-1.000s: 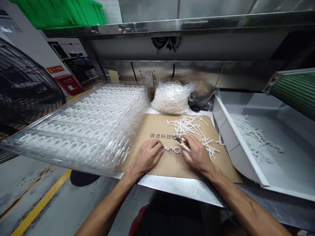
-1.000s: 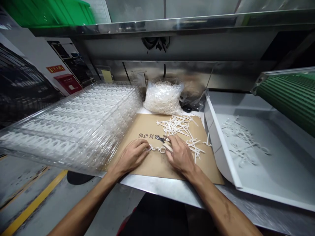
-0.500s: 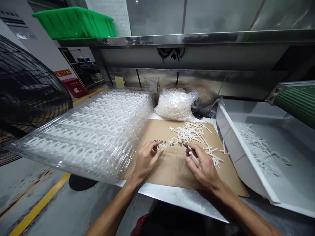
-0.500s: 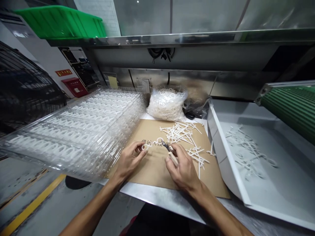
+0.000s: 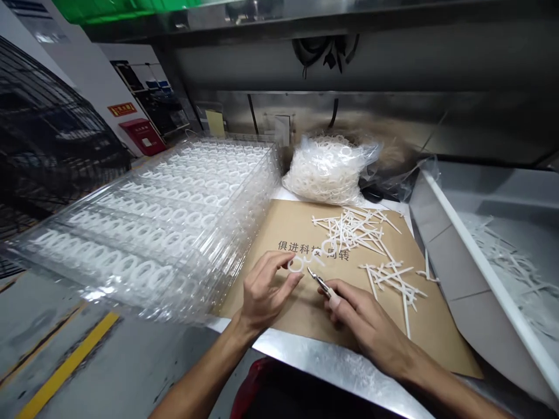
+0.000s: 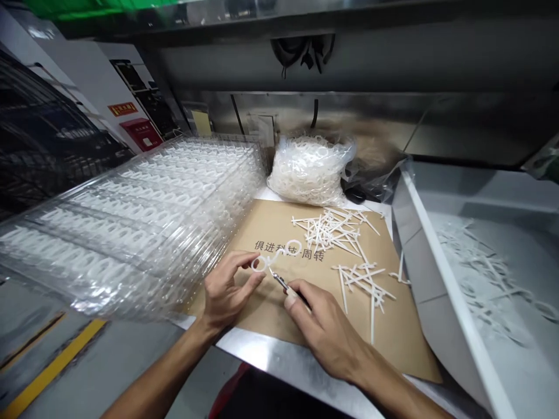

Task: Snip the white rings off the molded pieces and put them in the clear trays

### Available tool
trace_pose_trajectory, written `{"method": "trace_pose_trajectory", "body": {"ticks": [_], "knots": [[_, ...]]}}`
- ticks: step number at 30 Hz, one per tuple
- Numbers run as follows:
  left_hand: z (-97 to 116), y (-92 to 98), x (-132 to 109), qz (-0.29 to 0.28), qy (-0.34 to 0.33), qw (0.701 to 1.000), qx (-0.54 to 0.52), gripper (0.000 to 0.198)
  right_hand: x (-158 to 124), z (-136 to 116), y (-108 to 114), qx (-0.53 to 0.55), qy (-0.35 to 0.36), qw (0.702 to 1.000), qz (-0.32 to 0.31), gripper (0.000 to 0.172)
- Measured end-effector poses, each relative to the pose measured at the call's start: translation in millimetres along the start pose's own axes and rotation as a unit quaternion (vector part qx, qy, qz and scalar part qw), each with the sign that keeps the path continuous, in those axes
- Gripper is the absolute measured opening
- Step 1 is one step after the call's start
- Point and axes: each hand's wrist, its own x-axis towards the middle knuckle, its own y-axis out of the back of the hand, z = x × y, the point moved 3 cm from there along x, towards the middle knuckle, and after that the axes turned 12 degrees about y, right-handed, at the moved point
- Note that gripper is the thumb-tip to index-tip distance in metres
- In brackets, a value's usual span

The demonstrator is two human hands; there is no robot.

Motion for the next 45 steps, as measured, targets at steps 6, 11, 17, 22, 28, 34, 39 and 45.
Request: {"method": "trace_pose_trajectory", "body": {"ticks": [6, 11, 17, 22, 28, 34, 39, 45], "knots": [[6.8, -5.6, -4.2, -0.005, -0.013, 1.0, -0.009, 0.033, -5.3, -2.5, -0.9, -0.003, -0.018, 1.0, 0.001, 0.03], [5.0, -5.5, -5.1, -0.002, -0.002, 1.0, -0.01, 0.033, -5.7, 0.7, -1.4, -0.006, -0.024, 1.0, 0.011, 0.032], [5.9, -4.5, -5.5, 0.004, -0.017, 1.0, -0.015, 0.035, -5.1, -0.7, -1.5, -0.007, -0.007, 1.0, 0.018, 0.031], [6.6, -5.8, -5.4, 0.002, -0.024, 1.0, -0.013, 0.034, -4.7, 0.2, -2.2, -0.008, -0.006, 1.0, 0.02, 0.031], [8.7, -6.3, -5.3, -0.008, -0.027, 1.0, -0.005, 0.034, -5.1, 1.7, -1.8, -0.015, -0.01, 1.0, 0.026, 0.031], [10.1, -7.2, -3.4, -0.019, -0.031, 0.999, 0.0, 0.033, -3.8, 2.4, -2.0, -0.02, -0.019, 0.999, 0.025, 0.031], [11.1, -7.0, -3.8, -0.021, -0.037, 0.999, 0.004, 0.033, -4.1, 4.2, -2.5, -0.026, -0.015, 0.999, 0.026, 0.032], [10.7, -6.9, -4.8, -0.026, -0.037, 0.999, 0.0, 0.033, -3.7, 4.5, -3.1, -0.032, -0.016, 0.999, 0.024, 0.032]]}}
